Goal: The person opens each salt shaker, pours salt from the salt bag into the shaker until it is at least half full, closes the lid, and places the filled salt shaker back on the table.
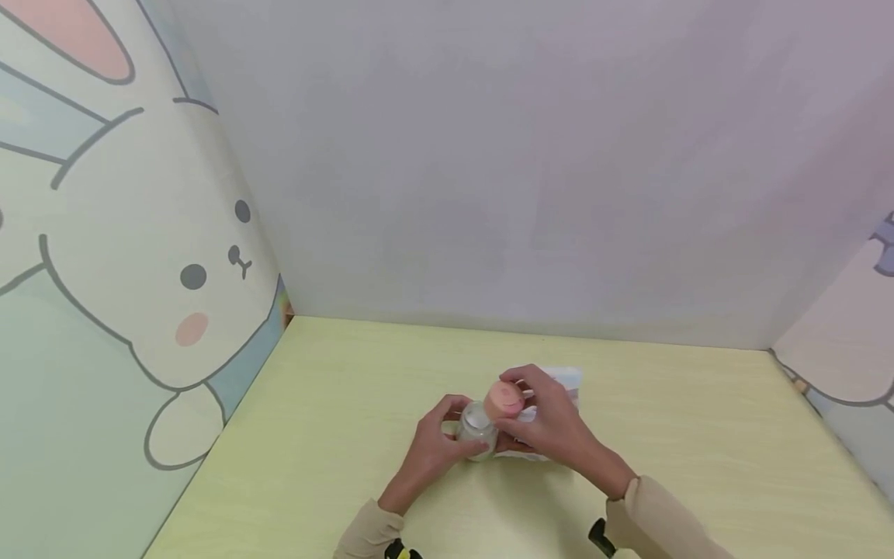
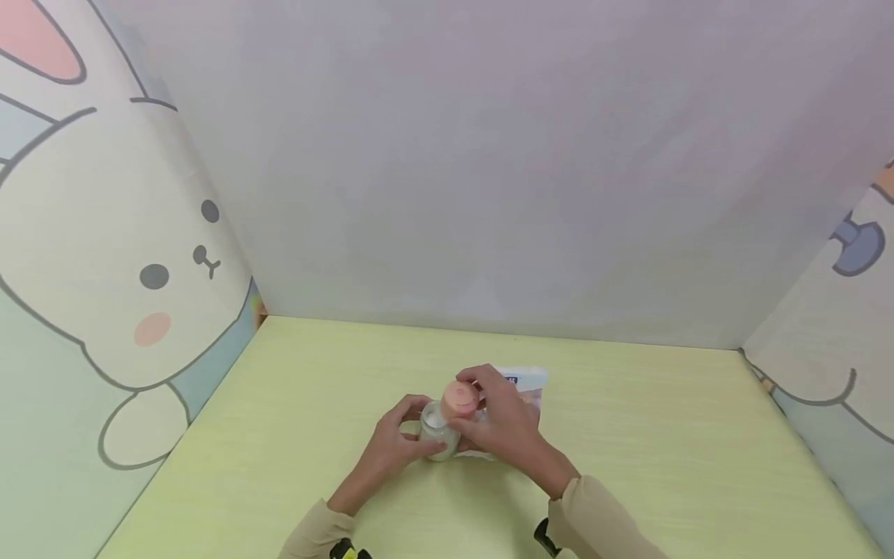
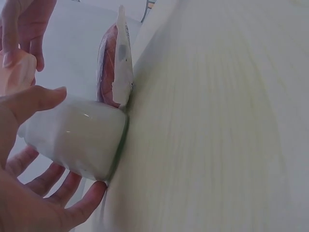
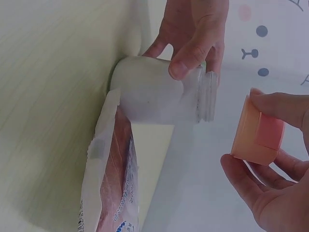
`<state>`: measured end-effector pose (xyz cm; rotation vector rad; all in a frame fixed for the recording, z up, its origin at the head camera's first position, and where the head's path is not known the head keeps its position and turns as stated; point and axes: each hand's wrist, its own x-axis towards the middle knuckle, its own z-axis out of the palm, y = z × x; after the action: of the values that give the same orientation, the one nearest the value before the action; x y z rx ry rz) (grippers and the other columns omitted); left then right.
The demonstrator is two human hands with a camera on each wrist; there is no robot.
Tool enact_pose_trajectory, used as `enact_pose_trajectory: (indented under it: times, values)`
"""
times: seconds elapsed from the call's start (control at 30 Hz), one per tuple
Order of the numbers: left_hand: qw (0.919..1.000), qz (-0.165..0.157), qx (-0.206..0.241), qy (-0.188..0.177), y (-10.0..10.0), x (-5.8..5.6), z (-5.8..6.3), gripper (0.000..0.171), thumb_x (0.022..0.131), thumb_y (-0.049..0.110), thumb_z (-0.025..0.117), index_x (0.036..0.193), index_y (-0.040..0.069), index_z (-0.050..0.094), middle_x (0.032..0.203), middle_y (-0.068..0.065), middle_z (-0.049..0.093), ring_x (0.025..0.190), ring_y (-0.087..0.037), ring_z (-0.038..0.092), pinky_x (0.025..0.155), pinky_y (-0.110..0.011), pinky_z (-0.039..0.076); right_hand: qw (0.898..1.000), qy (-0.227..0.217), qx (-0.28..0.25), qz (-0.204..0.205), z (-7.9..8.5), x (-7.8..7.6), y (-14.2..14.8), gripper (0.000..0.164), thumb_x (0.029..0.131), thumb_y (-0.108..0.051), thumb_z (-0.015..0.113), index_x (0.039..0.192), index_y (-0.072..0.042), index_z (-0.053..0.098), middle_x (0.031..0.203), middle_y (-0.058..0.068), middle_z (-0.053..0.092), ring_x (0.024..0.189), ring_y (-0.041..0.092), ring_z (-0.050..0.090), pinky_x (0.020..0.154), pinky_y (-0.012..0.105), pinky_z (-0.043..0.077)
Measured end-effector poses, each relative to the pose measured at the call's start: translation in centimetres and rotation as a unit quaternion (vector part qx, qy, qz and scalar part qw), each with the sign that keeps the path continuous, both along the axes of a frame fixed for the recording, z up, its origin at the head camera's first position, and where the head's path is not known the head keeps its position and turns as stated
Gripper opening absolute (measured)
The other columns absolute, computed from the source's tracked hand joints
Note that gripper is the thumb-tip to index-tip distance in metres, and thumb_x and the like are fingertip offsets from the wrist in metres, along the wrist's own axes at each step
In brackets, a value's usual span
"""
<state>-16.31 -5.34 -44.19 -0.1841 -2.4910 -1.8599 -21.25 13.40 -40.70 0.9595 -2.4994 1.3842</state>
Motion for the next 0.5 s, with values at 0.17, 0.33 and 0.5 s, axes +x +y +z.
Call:
enact_pose_trajectory:
  times: [0.17, 0.33, 0.5]
  values:
    - [1.0000, -0.002, -0.002, -0.002, -0.2, -0.1, -0.2, 0.048, 0.068, 0.014, 0.075, 0.110, 0.008, 0.051, 0.107, -0.008, 0.055, 0.099, -0.027, 0.050, 0.070, -0.030, 0.051, 1.000, -0.023, 0.018, -0.001, -0.3, 0.1, -0.7, 0.055, 0.062, -0.021, 0.080, 0.109, -0.014, 0.052, 0.099, -0.006, 0.055, 0.079, 0.011, 0.057, 0.066, 0.028, 0.052]
    - [0.9999, 0.005, -0.010, 0.001, -0.4, -0.8, -2.1, 0.048, 0.068, 0.024, 0.076, 0.108, 0.019, 0.051, 0.105, 0.003, 0.054, 0.098, -0.020, 0.051, 0.070, -0.029, 0.051, 0.999, -0.053, 0.010, 0.007, -0.6, 0.2, -1.6, 0.054, 0.063, -0.021, 0.079, 0.110, -0.016, 0.052, 0.100, -0.008, 0.054, 0.080, 0.010, 0.056, 0.069, 0.028, 0.050]
    - [0.9997, 0.006, -0.023, 0.004, -0.6, -1.2, -3.6, 0.050, 0.066, 0.033, 0.076, 0.109, 0.027, 0.050, 0.105, 0.009, 0.054, 0.098, -0.016, 0.050, 0.072, -0.030, 0.050, 0.997, -0.068, 0.012, 0.024, -1.2, 0.1, -2.3, 0.050, 0.066, -0.018, 0.077, 0.109, -0.014, 0.052, 0.100, -0.007, 0.054, 0.083, 0.011, 0.054, 0.070, 0.028, 0.051]
